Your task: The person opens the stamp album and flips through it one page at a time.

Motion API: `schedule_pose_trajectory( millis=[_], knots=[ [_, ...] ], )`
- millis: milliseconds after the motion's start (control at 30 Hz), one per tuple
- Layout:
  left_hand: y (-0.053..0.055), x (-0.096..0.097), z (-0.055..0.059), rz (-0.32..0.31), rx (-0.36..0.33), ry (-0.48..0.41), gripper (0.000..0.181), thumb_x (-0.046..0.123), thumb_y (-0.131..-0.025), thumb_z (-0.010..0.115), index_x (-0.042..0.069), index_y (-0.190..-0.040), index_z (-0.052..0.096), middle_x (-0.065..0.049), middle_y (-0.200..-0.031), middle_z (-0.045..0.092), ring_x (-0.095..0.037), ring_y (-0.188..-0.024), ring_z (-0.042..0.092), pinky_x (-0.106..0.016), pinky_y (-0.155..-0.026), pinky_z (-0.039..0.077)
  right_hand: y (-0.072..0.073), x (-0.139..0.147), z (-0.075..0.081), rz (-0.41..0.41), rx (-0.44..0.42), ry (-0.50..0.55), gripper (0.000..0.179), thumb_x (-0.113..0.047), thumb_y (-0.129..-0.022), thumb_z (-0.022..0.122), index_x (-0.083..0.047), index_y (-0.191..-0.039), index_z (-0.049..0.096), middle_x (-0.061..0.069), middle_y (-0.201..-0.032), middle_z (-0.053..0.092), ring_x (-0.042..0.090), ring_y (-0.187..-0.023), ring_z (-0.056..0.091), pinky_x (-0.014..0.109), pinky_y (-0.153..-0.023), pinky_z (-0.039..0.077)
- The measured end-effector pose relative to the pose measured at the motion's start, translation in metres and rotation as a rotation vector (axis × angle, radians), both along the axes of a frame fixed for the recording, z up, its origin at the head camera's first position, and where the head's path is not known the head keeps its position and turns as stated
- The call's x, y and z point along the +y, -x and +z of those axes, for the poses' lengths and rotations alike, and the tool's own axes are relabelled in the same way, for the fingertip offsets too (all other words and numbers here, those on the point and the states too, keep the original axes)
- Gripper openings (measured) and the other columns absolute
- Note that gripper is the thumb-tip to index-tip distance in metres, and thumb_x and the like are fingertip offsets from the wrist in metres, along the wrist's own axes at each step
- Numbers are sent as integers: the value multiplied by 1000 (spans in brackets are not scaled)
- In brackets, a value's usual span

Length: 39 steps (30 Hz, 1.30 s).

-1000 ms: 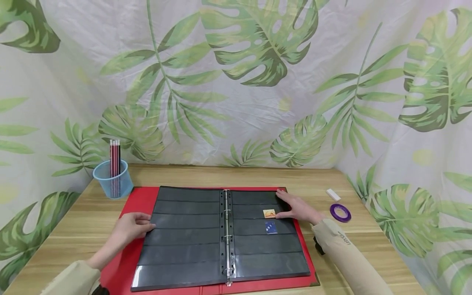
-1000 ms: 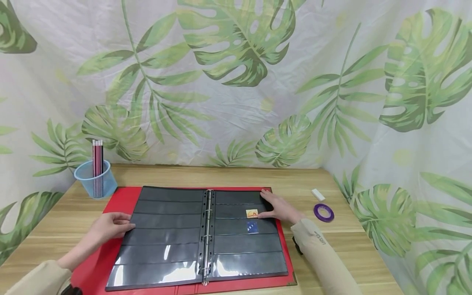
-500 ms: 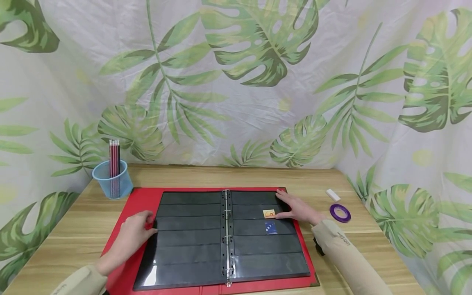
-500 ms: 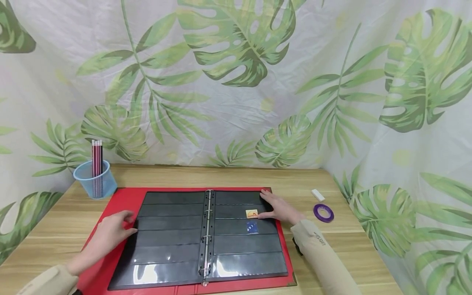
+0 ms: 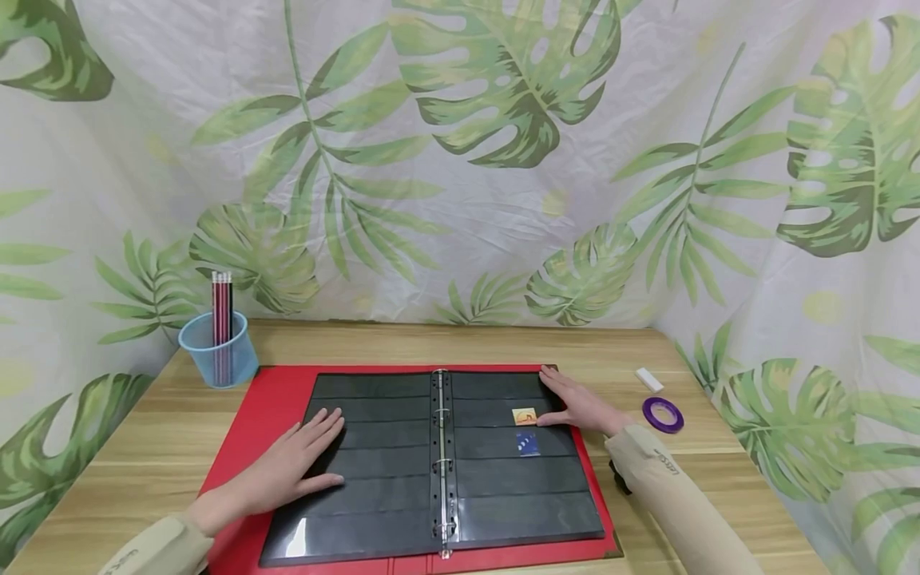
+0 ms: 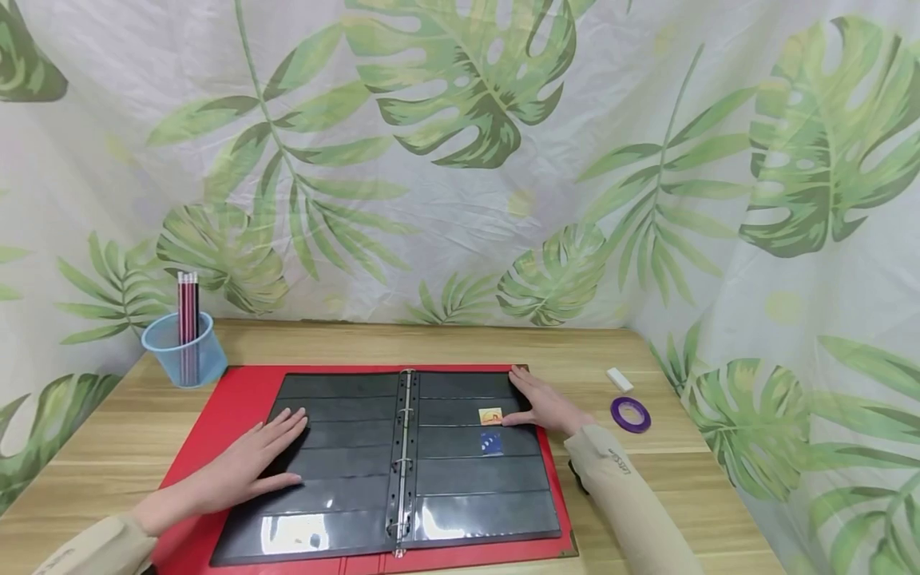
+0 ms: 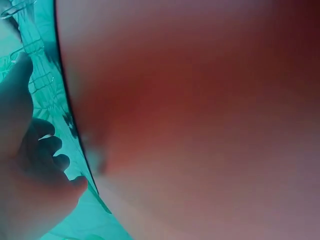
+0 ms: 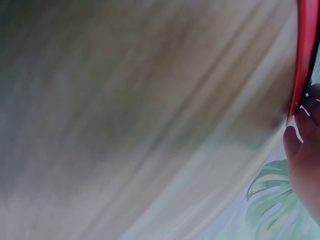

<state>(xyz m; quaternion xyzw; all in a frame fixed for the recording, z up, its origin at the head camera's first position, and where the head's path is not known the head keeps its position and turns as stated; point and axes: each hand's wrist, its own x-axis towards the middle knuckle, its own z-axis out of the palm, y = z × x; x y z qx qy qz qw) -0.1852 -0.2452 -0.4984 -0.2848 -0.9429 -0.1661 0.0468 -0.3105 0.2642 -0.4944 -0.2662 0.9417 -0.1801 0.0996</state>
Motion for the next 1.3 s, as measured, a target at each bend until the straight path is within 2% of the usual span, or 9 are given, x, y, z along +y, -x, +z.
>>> schedule_pose_trajectory(
  millis=[100,267,400,800,1033,1200,1300],
  knots=[
    [-1,1,0,-17,-4,48,86,60,-88,63,1,-147,44,-19,-156,41,-47,-141,39,-67,-108,37,-1,-1,1,2,3,-3,96,-51,-86,70,-3,-156,26,19,-165,20,41,-152,22,58,-118,29],
    [0,1,-1,-15,-53,99,88,66,-89,57,5,-150,42,-16,-157,40,-43,-143,39,-64,-110,37,-2,-1,2,1,7,-6,95,-52,-86,69,-3,-156,27,19,-165,21,40,-152,23,57,-118,30],
    [0,1,1,-8,-71,102,88,67,-88,56,6,-150,42,-16,-157,40,-43,-143,39,-64,-110,37,-2,-1,1,2,16,-1,95,-53,-86,69,-3,-155,28,19,-164,22,40,-151,24,57,-117,31],
    [-3,2,4,-11,-55,111,87,65,-89,58,5,-150,42,-16,-157,40,-42,-143,40,-62,-110,38,-4,-2,1,10,34,13,92,-48,-86,71,0,-154,31,20,-163,24,40,-150,27,56,-116,33],
    [-1,3,3,-9,-70,99,88,65,-88,58,5,-150,41,-16,-158,39,-42,-143,39,-62,-110,38,-5,-4,3,22,68,-8,90,-48,-85,72,2,-151,37,21,-160,31,40,-147,33,55,-116,35],
    [-1,1,0,-4,-55,120,88,66,-88,57,6,-150,42,-15,-157,40,-41,-143,40,-62,-110,39,-6,-6,6,15,71,11,87,-48,-83,74,0,-148,43,22,-157,38,40,-145,38,55,-114,37],
    [-1,1,-1,-7,-48,122,87,66,-89,57,5,-150,42,-15,-157,40,-41,-143,41,-62,-110,39,-8,-7,6,18,115,20,85,-47,-82,76,0,-145,47,23,-151,44,41,-138,45,55,-110,42]
  ],
)
